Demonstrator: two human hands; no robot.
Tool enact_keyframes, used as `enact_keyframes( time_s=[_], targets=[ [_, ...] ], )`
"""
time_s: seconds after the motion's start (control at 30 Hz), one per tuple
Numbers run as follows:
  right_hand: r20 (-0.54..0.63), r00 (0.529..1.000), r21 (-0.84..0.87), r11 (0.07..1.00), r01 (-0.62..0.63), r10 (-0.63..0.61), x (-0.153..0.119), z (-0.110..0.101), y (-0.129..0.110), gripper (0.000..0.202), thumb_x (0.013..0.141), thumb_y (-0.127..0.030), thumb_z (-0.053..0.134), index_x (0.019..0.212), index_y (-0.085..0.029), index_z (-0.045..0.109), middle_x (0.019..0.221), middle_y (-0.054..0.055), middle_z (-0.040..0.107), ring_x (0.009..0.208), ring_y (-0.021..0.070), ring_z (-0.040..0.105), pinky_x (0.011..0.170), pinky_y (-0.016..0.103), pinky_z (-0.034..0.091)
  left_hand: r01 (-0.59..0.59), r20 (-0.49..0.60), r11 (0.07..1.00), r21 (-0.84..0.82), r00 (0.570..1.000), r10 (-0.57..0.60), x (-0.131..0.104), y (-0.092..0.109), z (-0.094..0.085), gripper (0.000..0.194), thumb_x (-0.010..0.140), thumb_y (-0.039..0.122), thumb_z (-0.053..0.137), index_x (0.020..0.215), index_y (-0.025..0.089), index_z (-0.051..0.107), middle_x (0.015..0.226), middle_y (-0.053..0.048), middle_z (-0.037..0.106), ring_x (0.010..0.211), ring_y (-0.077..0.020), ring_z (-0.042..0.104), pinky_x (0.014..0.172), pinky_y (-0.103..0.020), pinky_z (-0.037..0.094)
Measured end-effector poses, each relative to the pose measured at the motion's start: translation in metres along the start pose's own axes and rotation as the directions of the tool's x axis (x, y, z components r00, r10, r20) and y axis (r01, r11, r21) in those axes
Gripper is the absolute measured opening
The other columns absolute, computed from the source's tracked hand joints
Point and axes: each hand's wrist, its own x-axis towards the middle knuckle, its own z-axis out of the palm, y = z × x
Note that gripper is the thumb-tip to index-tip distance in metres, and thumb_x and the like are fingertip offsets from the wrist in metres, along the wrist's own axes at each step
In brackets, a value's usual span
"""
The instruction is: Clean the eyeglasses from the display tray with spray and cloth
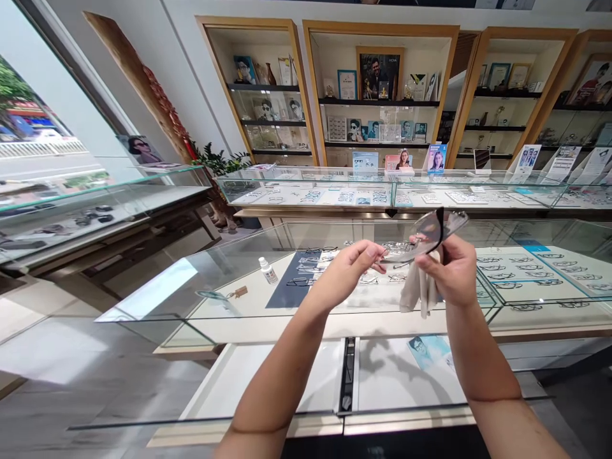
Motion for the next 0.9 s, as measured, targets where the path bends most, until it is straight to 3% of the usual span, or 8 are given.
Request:
enact_keyframes(
  time_s=[0.17,0.3,0.4,0.5,0.6,0.67,0.9],
  targets=[
    [0.008,0.998,-0.144,0.988,-0.056,0.057,0.009,-0.013,-0.005,0.037,0.082,-0.058,0.087,0.088,-0.024,0.075,0.087,0.001,0.07,0.082,0.0197,0.065,0.077,0.035,0.053,-0.021,-0.279,0.97,0.244,0.956,0.091,0.015,-0.027,-0.003,0.045,0.091,0.066,0.065,0.093,0.021,0.067,0.088,-0.004,0.071,0.082,-0.0195,0.064,0.077,-0.031,0.049],
    [0.164,0.984,-0.37,0.929,-0.006,0.071,0.016,-0.018,-0.006,0.022,0.088,-0.041,0.084,0.094,-0.024,0.073,0.091,0.001,0.07,0.084,0.0201,0.064,0.078,0.034,0.049,0.054,-0.315,0.883,0.466,0.943,0.108,0.01,-0.076,-0.007,0.031,0.088,0.052,0.07,0.091,0.022,0.066,0.074,0.0,0.064,0.075,-0.0187,0.06,0.072,-0.031,0.045],
    [0.286,0.933,-0.602,0.798,-0.001,0.217,0.021,-0.014,0.01,0.014,0.089,-0.028,0.082,0.098,-0.023,0.073,0.099,0.004,0.073,0.097,0.0239,0.068,0.086,0.036,0.048,0.11,-0.38,0.808,0.578,0.913,0.148,-0.001,-0.114,-0.009,0.021,0.088,0.042,0.066,0.083,0.022,0.061,0.067,0.002,0.057,0.068,-0.0172,0.056,0.07,-0.03,0.042],
    [0.307,0.85,-0.807,0.591,-0.006,0.427,0.024,-0.004,0.035,0.014,0.091,-0.026,0.078,0.104,-0.022,0.074,0.109,0.007,0.076,0.109,0.0282,0.069,0.091,0.038,0.048,0.185,-0.414,0.769,0.613,0.903,0.113,-0.008,-0.137,-0.01,0.02,0.088,0.038,0.062,0.077,0.023,0.058,0.063,0.002,0.055,0.064,-0.0162,0.054,0.067,-0.029,0.039],
    [0.296,0.743,-0.922,0.383,0.058,0.6,0.025,0.005,0.062,0.019,0.098,-0.028,0.07,0.115,-0.021,0.074,0.121,0.011,0.077,0.115,0.0296,0.069,0.094,0.039,0.047,0.209,-0.42,0.765,0.609,0.903,0.088,-0.007,-0.146,-0.012,0.02,0.088,0.038,0.062,0.076,0.023,0.056,0.062,0.002,0.055,0.063,-0.0166,0.054,0.066,-0.029,0.037],
    [0.28,0.687,-0.951,0.292,0.101,0.671,0.023,0.009,0.078,0.021,0.1,-0.026,0.067,0.119,-0.019,0.074,0.125,0.013,0.077,0.118,0.0299,0.068,0.095,0.038,0.046,0.216,-0.422,0.765,0.607,0.903,0.08,-0.007,-0.147,-0.012,0.021,0.088,0.039,0.062,0.076,0.023,0.056,0.063,0.002,0.055,0.064,-0.0168,0.055,0.066,-0.029,0.037],
    [0.23,0.596,-0.973,0.186,0.134,0.769,0.009,0.01,0.122,0.021,0.095,-0.015,0.068,0.114,-0.015,0.077,0.127,0.017,0.078,0.119,0.0302,0.069,0.096,0.038,0.046,0.209,-0.4,0.77,0.603,0.914,0.065,-0.009,-0.148,-0.007,0.023,0.089,0.041,0.06,0.076,0.024,0.055,0.064,0.002,0.055,0.063,-0.0163,0.054,0.067,-0.029,0.038]
  ],
)
